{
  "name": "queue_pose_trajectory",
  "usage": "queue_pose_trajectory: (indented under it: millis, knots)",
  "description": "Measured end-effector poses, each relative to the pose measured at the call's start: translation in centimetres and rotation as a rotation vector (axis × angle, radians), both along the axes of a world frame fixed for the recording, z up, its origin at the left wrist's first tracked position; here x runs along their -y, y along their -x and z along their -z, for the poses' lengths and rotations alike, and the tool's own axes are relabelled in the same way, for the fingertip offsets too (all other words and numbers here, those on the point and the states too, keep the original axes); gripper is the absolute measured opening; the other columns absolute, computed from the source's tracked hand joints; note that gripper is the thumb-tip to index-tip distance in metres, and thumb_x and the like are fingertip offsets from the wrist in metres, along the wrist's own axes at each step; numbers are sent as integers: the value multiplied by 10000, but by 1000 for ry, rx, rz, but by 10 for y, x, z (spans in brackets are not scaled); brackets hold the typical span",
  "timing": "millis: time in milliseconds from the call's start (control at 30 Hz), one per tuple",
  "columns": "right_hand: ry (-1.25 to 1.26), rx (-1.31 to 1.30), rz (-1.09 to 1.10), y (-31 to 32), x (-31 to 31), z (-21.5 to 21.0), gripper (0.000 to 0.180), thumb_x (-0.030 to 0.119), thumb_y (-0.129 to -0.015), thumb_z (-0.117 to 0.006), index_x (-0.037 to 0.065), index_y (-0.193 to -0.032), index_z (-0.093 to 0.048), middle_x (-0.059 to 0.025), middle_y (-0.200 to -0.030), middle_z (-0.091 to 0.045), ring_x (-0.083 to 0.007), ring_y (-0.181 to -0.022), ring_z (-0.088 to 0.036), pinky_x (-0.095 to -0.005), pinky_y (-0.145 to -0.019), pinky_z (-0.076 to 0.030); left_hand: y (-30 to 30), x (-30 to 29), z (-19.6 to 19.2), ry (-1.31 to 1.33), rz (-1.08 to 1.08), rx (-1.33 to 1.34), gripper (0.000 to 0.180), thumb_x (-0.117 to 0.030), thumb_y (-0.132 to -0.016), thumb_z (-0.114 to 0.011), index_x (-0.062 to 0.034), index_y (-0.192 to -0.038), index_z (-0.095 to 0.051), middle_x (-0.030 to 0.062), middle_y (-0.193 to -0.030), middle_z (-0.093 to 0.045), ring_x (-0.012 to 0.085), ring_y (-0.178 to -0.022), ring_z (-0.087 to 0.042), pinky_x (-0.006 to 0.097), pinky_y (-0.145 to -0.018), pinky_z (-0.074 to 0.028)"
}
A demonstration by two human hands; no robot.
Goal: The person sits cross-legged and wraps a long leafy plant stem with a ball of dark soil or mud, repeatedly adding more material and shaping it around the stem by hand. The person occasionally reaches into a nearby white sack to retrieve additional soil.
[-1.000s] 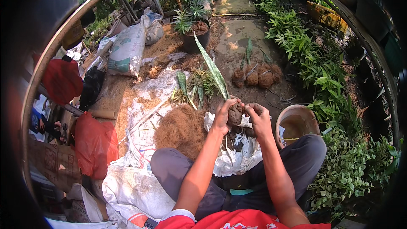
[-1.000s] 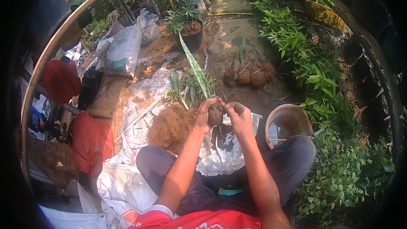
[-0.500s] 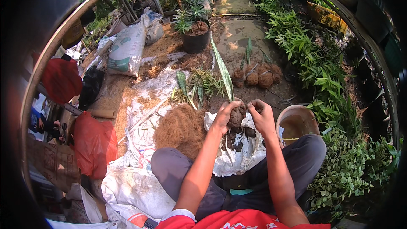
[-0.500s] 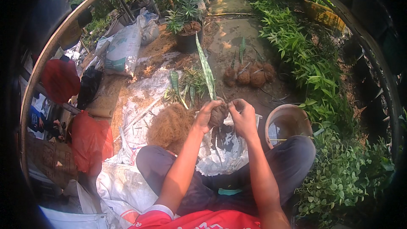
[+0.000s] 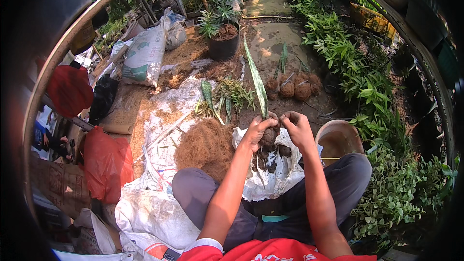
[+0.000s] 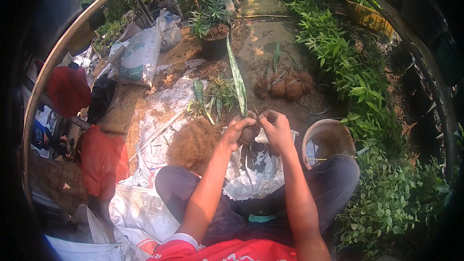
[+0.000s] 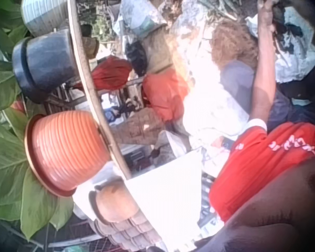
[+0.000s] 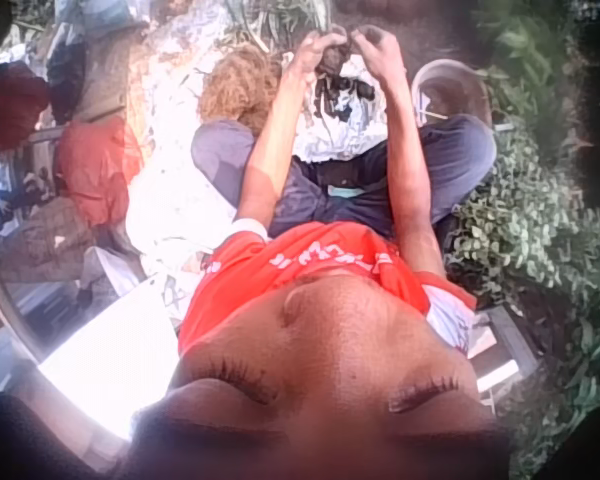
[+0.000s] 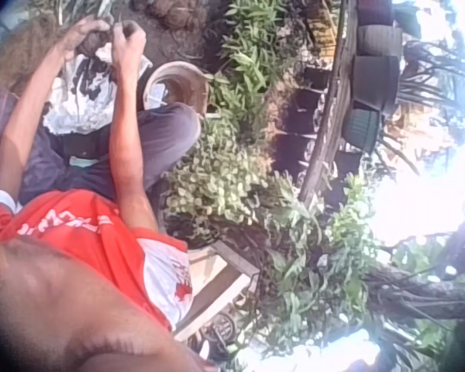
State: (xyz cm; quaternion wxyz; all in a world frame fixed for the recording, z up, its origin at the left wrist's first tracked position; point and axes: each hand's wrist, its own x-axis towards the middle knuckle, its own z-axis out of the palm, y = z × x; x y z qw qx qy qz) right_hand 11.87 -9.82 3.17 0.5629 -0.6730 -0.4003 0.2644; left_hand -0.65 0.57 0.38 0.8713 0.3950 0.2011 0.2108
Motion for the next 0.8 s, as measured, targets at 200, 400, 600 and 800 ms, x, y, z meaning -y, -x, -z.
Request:
queue_pose_trajectory:
  millis: [200, 400, 600, 800]
  knots:
    - [8, -105, -25, -4, -6, -9, 204, 158, -920, -587, -14, -838, -659, 41, -716, -570, -45, -639, -454, -230, -557, -358, -1, 0, 1, 9, -9, 15, 224, -148, -810, -693, -48, -980, -587, 66, -822, -637, 156, -697, -628, 294, -654, -543]
    - [44, -143, -30, -6, -11, -14, 227, 156, -887, -580, -48, -827, -658, -28, -744, -647, -95, -726, -568, -281, -665, -461, 0, -3, 0, 25, -36, 19, 206, -154, -813, -695, -58, -964, -593, 58, -818, -633, 147, -699, -621, 286, -650, -530]
    - [63, -22, -102, -9, -14, -10, 239, 169, -888, -588, -55, -837, -655, -32, -763, -647, -94, -732, -560, -281, -669, -457, 0, -3, -2, 13, -90, -27, 192, -176, -816, -707, -75, -941, -601, 44, -814, -630, 132, -703, -615, 276, -646, -520]
    - [69, -121, -75, -12, -14, -12, 252, 192, -891, -589, -43, -830, -654, -22, -742, -624, -92, -696, -534, -276, -641, -431, 1, -3, -3, 6, -47, 31, 197, -180, -812, -710, -79, -938, -597, 47, -807, -632, 137, -694, -618, 277, -638, -524]
